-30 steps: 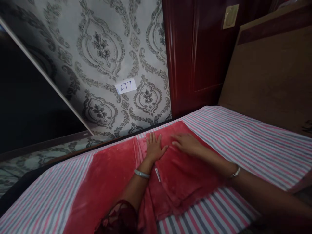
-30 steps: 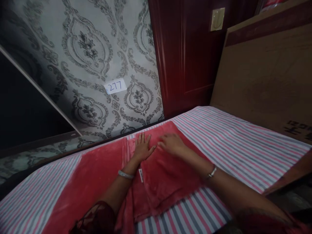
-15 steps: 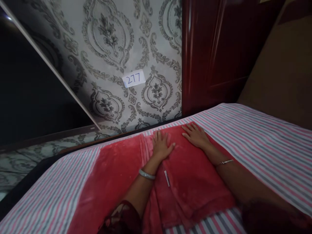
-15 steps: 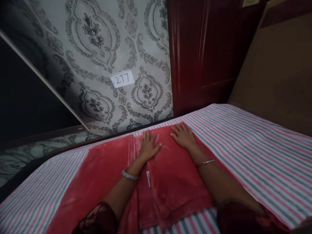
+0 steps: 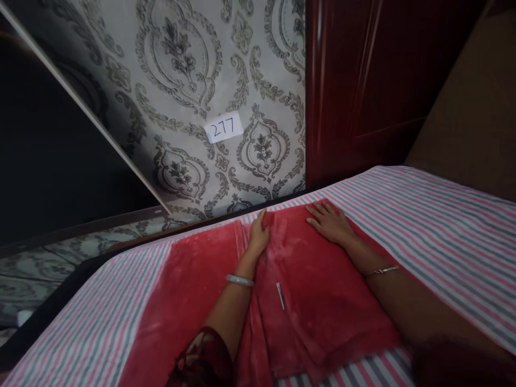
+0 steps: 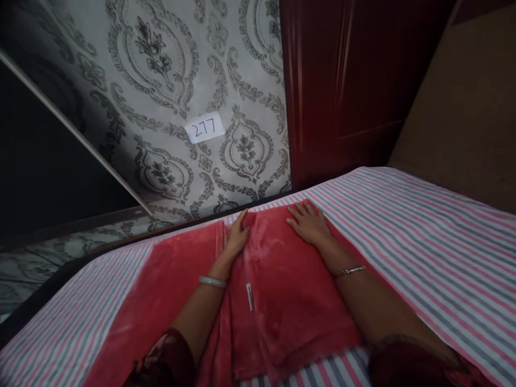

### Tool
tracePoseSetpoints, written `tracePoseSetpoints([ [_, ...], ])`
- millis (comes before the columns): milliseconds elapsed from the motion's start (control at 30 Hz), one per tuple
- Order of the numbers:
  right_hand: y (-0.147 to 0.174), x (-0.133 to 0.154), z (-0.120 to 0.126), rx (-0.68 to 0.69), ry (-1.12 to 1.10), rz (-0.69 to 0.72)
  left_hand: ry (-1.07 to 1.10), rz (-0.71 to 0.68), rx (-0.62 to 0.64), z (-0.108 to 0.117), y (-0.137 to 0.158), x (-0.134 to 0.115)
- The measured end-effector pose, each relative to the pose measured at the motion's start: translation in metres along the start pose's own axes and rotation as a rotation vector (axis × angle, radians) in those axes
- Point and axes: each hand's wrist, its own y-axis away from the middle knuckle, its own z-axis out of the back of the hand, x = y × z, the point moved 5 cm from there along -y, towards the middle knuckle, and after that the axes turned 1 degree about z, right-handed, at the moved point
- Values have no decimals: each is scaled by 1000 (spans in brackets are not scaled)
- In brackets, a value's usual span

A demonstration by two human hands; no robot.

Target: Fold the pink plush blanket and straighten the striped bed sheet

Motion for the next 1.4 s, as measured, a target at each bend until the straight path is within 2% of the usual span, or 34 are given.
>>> tracePoseSetpoints([
  [100,-1,-1,-1,-20,0,14,-261,62,-50,1,4,-1],
  [233,-3,-2,-3,-42,-8,29,-503,119,-32,4,9,-10],
  [300,-4,-3,-4,-45,-7,27,-594,44,-50,7,11,-26],
  [367,-5,-3,-5,-53,-7,30,-662,-110,-39,5,16,-45],
  [433,-5,-4,-5,-61,-6,34,-713,-235,58,-3,21,-58],
  [500,-5,-4,-5,-64,-10,29,-775,-213,234,-15,27,-57],
  [600,-5,-5,-4,-59,-22,9,-861,-39,444,-25,33,-38],
  [767,-2,-3,0,-55,-52,9,-904,-16,454,-25,31,-26],
  [900,-1,0,9,-34,-58,16,-939,-13,458,-25,30,-31],
  [967,2,-1,17,23,-73,12,-948,-21,454,-25,30,-34],
  [1067,17,-11,30,106,-107,-20,-950,-25,450,-24,30,-37],
  [1167,48,-28,38,67,-89,-41,-942,-32,442,-24,30,-36],
  [1300,92,-46,20,33,-27,-17,-922,-47,427,-26,32,-33],
  [1400,108,-51,6,-46,-17,-11,-919,-54,423,-25,31,-36],
])
